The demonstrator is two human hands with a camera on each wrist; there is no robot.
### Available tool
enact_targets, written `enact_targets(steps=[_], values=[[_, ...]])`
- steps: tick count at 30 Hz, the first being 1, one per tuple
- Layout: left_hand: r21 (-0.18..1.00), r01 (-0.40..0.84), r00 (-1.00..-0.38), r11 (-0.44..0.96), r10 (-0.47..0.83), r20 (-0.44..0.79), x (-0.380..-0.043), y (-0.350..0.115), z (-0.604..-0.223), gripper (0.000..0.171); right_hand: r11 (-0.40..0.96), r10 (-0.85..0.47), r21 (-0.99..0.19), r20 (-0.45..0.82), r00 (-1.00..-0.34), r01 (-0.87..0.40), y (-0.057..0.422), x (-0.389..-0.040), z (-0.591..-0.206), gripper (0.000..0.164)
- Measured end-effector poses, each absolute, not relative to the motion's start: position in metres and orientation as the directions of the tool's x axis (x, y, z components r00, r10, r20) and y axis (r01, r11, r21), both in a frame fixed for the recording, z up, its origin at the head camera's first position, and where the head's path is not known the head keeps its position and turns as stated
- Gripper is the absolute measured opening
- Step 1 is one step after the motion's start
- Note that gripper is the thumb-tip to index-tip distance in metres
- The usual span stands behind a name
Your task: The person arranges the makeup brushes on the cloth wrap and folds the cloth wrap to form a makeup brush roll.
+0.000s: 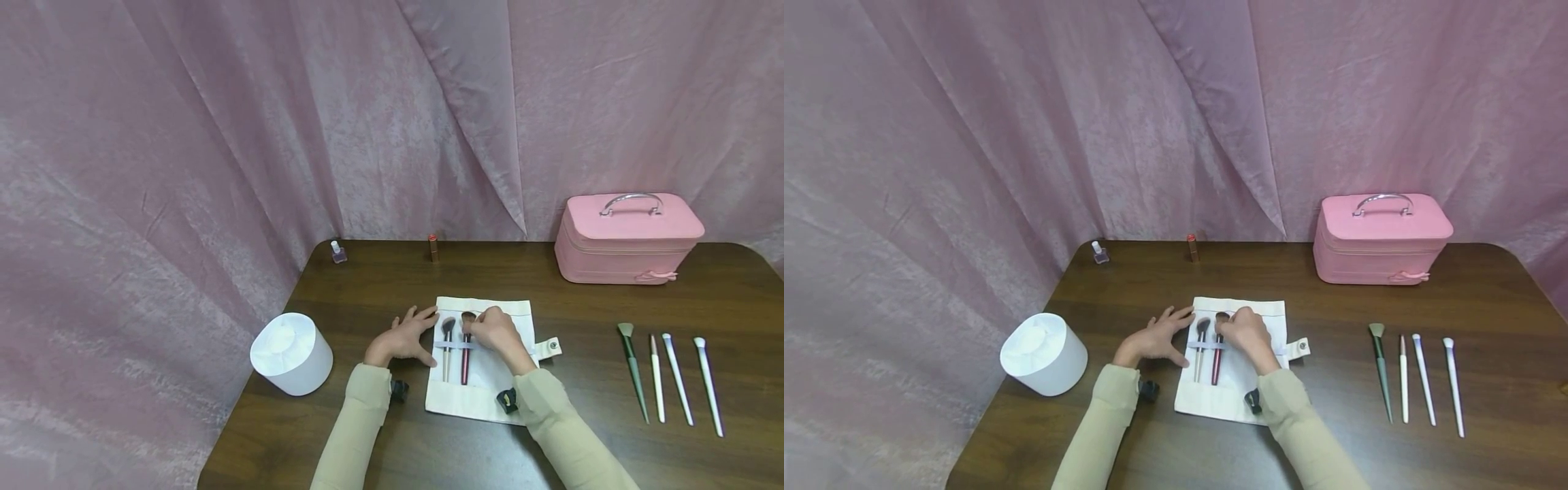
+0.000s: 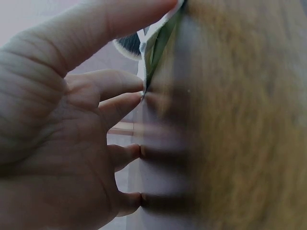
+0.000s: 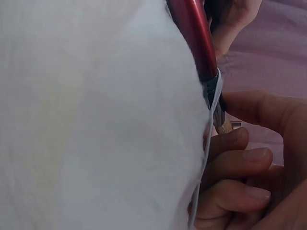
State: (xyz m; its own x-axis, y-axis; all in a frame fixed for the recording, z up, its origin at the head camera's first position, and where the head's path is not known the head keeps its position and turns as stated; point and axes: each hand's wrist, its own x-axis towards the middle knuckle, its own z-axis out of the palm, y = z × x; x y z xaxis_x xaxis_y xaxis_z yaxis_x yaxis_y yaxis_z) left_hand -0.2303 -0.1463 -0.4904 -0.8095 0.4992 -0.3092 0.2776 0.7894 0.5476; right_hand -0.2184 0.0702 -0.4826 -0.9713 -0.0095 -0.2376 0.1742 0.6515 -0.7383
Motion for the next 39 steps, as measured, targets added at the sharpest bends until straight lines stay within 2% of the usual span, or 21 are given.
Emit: enact_targets(steps=[8, 22, 28, 33, 39], values=[[0.548, 0.279, -0.809, 0.789, 0.500, -0.309, -0.230, -0.146, -0.490, 0.100, 0.654, -0.034, -0.740, -0.234, -0.972, 0.156, 0.070, -0.212, -0.483, 0.047], [0.538, 0.282, -0.809, 0.794, 0.498, -0.311, -0.230, -0.146, -0.489, 0.099, 0.724, -0.061, -0.680, -0.232, -0.971, 0.117, 0.069, -0.202, -0.481, 0.042], [0.533, 0.285, -0.808, 0.797, 0.499, -0.314, -0.230, -0.146, -0.489, 0.099, 0.725, -0.073, -0.680, -0.234, -0.969, 0.109, 0.071, -0.200, -0.477, 0.047], [0.548, 0.281, -0.801, 0.788, 0.507, -0.318, -0.230, -0.148, -0.488, 0.099, 0.701, -0.098, -0.707, -0.217, -0.971, 0.087, 0.078, -0.201, -0.470, 0.040], [0.550, 0.278, -0.801, 0.788, 0.506, -0.320, -0.230, -0.147, -0.489, 0.099, 0.649, -0.180, -0.761, -0.142, -0.973, -0.009, 0.094, -0.201, -0.465, 0.028]])
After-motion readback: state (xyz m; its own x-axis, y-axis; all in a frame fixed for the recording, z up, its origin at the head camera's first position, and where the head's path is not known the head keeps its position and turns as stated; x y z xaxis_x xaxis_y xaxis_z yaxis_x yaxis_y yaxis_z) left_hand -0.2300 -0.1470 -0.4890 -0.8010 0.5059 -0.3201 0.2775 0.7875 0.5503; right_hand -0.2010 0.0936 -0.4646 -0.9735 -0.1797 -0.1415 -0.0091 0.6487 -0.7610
